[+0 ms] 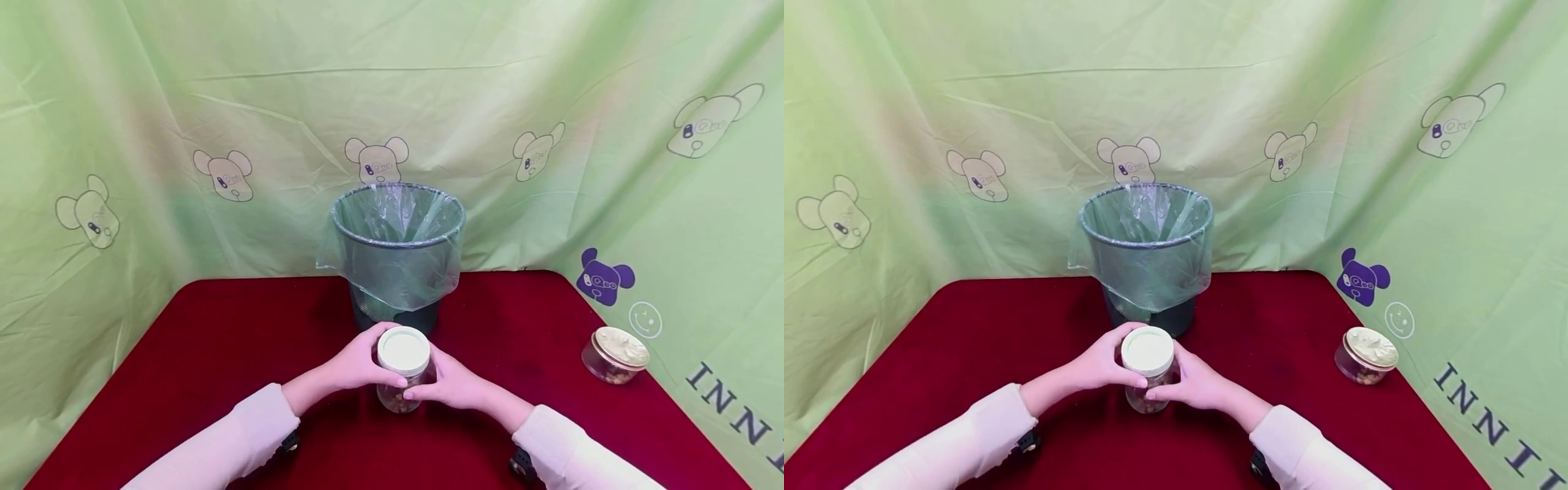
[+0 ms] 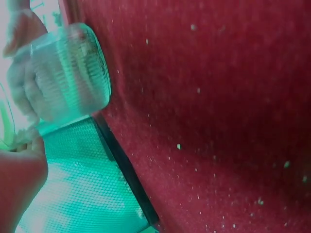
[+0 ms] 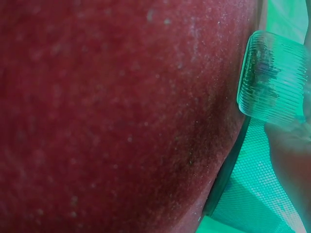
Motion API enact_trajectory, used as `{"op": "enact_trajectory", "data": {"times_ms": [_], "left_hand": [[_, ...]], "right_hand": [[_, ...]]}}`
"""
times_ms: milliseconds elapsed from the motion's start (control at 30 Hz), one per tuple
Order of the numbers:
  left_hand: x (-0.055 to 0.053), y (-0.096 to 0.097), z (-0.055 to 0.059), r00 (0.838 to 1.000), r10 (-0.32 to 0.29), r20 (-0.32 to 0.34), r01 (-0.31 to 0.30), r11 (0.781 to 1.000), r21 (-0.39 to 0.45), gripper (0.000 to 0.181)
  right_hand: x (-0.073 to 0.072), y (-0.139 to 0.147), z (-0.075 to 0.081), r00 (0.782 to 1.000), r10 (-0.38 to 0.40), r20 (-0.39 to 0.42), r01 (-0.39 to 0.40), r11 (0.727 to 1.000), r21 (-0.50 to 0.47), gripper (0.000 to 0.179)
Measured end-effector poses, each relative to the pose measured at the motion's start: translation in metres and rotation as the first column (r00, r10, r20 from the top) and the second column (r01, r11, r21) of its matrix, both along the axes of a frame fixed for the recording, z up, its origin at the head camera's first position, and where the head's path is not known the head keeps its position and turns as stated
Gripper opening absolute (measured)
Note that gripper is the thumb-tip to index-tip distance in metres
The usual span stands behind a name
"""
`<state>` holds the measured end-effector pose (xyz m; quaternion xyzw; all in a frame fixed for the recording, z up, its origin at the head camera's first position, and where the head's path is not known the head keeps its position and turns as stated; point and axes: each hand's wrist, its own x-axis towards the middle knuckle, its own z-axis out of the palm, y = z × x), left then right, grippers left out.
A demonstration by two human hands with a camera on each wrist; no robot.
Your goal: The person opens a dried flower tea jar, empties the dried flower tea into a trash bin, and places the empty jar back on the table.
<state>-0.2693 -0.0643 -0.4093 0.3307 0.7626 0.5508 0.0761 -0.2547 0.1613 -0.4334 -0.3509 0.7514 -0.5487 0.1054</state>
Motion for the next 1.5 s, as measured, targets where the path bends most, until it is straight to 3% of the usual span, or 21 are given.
{"op": "enact_trajectory", "data": {"times_ms": [133, 300, 667, 833, 1033, 1200, 1400, 1500], "left_hand": [[0.007, 0.003, -0.002, 0.990, 0.112, -0.087, -0.115, 0.993, -0.037, 0.079], [0.016, 0.009, -0.006, 0.956, 0.236, -0.172, -0.247, 0.968, -0.044, 0.080], [0.040, 0.028, -0.005, 0.882, 0.450, -0.140, -0.455, 0.890, -0.004, 0.083], [0.043, 0.030, -0.007, 0.871, 0.473, -0.135, -0.477, 0.879, 0.002, 0.084], [0.041, 0.026, -0.007, 0.881, 0.450, -0.147, -0.457, 0.889, -0.011, 0.086], [0.034, 0.018, -0.006, 0.912, 0.385, -0.140, -0.390, 0.921, -0.011, 0.090], [0.016, 0.005, -0.005, 0.977, 0.180, -0.110, -0.180, 0.984, 0.016, 0.083], [0.009, 0.001, -0.005, 0.996, 0.067, -0.059, -0.064, 0.997, 0.048, 0.079]], "right_hand": [[-0.001, 0.001, -0.001, 1.000, 0.000, -0.027, 0.000, 1.000, -0.001, 0.076], [-0.001, 0.000, -0.001, 1.000, -0.005, -0.017, 0.005, 1.000, -0.002, 0.076], [-0.001, 0.000, -0.003, 1.000, 0.014, -0.015, -0.015, 1.000, -0.022, 0.075], [-0.002, 0.000, -0.004, 1.000, 0.012, -0.021, -0.012, 1.000, -0.015, 0.075], [-0.001, -0.001, -0.004, 1.000, 0.005, -0.013, -0.005, 1.000, -0.015, 0.076], [-0.001, -0.001, -0.004, 1.000, -0.003, -0.006, 0.003, 1.000, -0.020, 0.076], [-0.001, 0.000, -0.004, 1.000, -0.011, -0.014, 0.011, 1.000, -0.006, 0.077], [0.000, 0.000, -0.003, 1.000, -0.008, -0.009, 0.008, 1.000, -0.001, 0.078]]}}
